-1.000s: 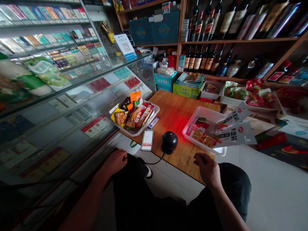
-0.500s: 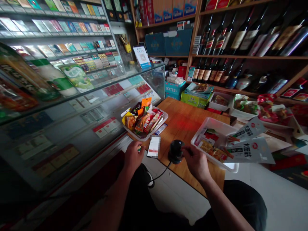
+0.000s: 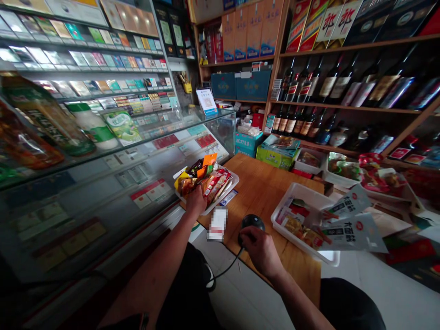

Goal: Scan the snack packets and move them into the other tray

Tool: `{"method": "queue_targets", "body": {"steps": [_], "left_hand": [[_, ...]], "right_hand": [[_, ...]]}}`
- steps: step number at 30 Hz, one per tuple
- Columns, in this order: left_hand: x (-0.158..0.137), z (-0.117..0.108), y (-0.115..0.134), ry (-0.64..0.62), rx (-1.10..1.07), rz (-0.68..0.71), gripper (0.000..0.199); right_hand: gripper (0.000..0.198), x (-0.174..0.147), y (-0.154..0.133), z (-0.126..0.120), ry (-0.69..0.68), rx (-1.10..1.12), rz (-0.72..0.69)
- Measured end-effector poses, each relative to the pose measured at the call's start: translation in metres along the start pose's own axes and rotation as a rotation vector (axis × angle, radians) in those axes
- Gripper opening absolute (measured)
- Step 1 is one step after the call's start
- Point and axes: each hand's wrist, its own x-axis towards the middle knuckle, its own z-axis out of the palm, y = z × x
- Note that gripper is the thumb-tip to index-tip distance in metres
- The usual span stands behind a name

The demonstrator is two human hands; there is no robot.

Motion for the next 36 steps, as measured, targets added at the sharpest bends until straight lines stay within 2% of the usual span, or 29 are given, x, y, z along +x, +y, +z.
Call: {"method": "queue_targets", "body": {"steps": [4,8,10,13,17,20,22,26,29,33,36], "left_hand": [[0.003,-0.003,-0.003,-0.001,-0.028,-0.074,0.043],[0.000,-0.026,-0.004,0.065,-0.071,-0.064,0.042],[-0.004,-0.042,-0.001,0.134,-0.152,0.009,0.042],[-0.018,-0.070,0.009,0.185,-0.321,0.199,0.039],[-0.045,-0.101,0.030,0.113,-0.482,0.419,0.038],[-0.063,-0.114,0.046,-0.001,-0.560,0.549,0.039],[-0.073,-0.118,0.057,-0.055,-0.603,0.629,0.038],[-0.081,-0.121,0.075,-0.066,-0.660,0.714,0.035],[-0.081,-0.117,0.086,-0.009,-0.695,0.650,0.032],[-0.086,-0.104,0.101,0.102,-0.826,0.340,0.038],[-0.104,-0.099,0.118,0.043,-0.902,0.188,0.027]], "right_hand": [[0.020,-0.003,-0.003,0.001,-0.026,0.002,0.000],[0.019,-0.003,-0.008,0.000,-0.032,0.019,-0.014],[0.018,-0.001,-0.007,-0.001,-0.039,0.071,0.018],[0.023,0.006,-0.003,-0.002,-0.021,0.297,0.179],[0.040,0.019,-0.001,-0.008,0.056,0.794,0.398],[0.044,0.024,-0.006,-0.018,-0.009,1.086,0.525],[0.042,0.023,-0.010,-0.024,-0.109,1.188,0.562],[0.026,0.014,-0.009,-0.030,-0.210,1.193,0.495],[0.025,0.008,-0.002,-0.030,-0.202,1.148,0.437],[0.025,0.008,0.003,-0.030,-0.057,1.121,0.372],[0.028,0.011,0.007,-0.031,0.063,1.034,0.362]]}}
